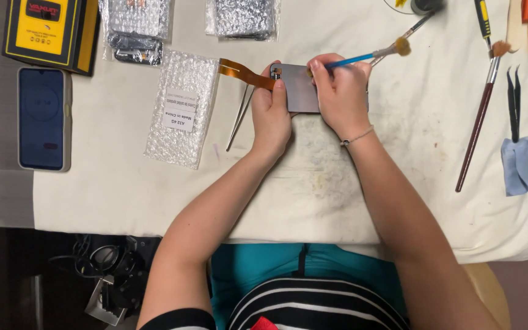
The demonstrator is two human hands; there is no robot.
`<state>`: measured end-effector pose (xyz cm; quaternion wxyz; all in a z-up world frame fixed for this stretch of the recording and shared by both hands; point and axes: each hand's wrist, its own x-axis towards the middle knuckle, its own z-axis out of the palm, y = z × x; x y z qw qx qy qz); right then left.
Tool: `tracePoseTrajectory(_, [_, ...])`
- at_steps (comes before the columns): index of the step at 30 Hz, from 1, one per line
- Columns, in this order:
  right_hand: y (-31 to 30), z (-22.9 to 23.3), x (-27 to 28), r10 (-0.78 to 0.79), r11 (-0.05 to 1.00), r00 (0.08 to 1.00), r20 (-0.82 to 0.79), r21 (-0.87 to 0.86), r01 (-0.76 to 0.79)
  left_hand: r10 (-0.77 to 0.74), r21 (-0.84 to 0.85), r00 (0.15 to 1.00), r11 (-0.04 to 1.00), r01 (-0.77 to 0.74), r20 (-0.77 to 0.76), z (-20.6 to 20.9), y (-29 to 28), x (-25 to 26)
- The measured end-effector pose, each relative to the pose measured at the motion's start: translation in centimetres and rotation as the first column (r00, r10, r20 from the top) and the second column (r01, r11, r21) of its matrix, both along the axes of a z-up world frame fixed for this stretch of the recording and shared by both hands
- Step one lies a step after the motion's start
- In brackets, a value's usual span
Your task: Cleaning a mobile phone screen component using liquid cleaner and brushes at a repair station.
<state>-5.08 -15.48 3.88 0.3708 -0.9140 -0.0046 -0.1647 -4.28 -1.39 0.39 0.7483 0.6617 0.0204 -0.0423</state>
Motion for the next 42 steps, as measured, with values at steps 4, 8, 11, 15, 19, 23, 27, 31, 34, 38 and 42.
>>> tracePoseTrajectory(4, [0.4, -0.1, 0.3, -0.065, 0.997, 0.997, -0.037, 0.05, 0.067, -0.017, 0.034, 1.0, 0.999, 0.016, 0.012, 0.4, 0.1, -0.2])
tracePoseTrajectory(8, [-2.3, -1.7, -0.2, -0.217, 0.973, 0.974, -0.059, -0.097, 0.211, 0.005, 0.03, 0.998, 1.0, -0.007, 0.068, 0.3, 0.1, -0.3])
tracePoseTrajectory(11, [-5.6, -2.6, -1.3, -0.309, 0.944, 0.949, -0.055, -0.135, 0.3, 0.012, 0.01, 0.998, 1.0, -0.013, 0.062, 0.4, 0.1, -0.4])
tracePoseTrajectory(15, [-7.2, -1.7, -2.4, -0.267, 0.963, 0.946, -0.183, -0.007, 0.27, 0.007, -0.101, 0.996, 0.995, -0.016, -0.09, 1.5, 0.0, -0.4])
tracePoseTrajectory(19, [-6.6, -1.3, -4.6, -0.196, 0.98, 0.97, -0.142, -0.056, 0.19, 0.026, 0.039, 1.0, 0.999, -0.026, -0.002, 0.8, 0.0, 0.0])
tracePoseTrajectory(23, [-5.7, -0.6, -7.6, -0.151, 0.987, 0.968, -0.199, -0.082, 0.137, 0.034, 0.022, 0.999, 0.999, -0.033, -0.043, 1.3, 0.0, 0.0])
tracePoseTrajectory(27, [-6.5, -2.4, -6.6, -0.184, 0.977, 0.979, -0.089, -0.129, 0.172, -0.071, -0.021, 0.997, 0.997, 0.071, -0.026, 2.8, 0.4, -0.6])
tracePoseTrajectory(31, [-5.0, -2.3, -2.7, -0.168, 0.979, 0.986, -0.003, -0.119, 0.167, -0.07, -0.018, 0.997, 0.997, 0.069, -0.019, 0.4, 0.4, 0.7])
tracePoseTrajectory(34, [-2.8, -1.5, -2.7, -0.084, 0.995, 0.996, -0.008, -0.051, 0.084, -0.065, -0.058, 0.997, 0.996, 0.063, -0.029, -0.7, 0.6, 1.5])
tracePoseTrajectory(38, [-5.1, -2.9, -4.0, -0.131, 0.981, 0.99, -0.051, -0.149, 0.122, -0.095, -0.111, 0.994, 0.99, 0.089, -0.05, -0.1, 0.5, 0.7])
tracePoseTrajectory(42, [-5.7, -2.6, -2.2, -0.145, 0.976, 0.989, 0.021, -0.161, 0.146, -0.071, 0.025, 0.997, 0.997, 0.07, 0.026, 1.8, 0.1, -0.1])
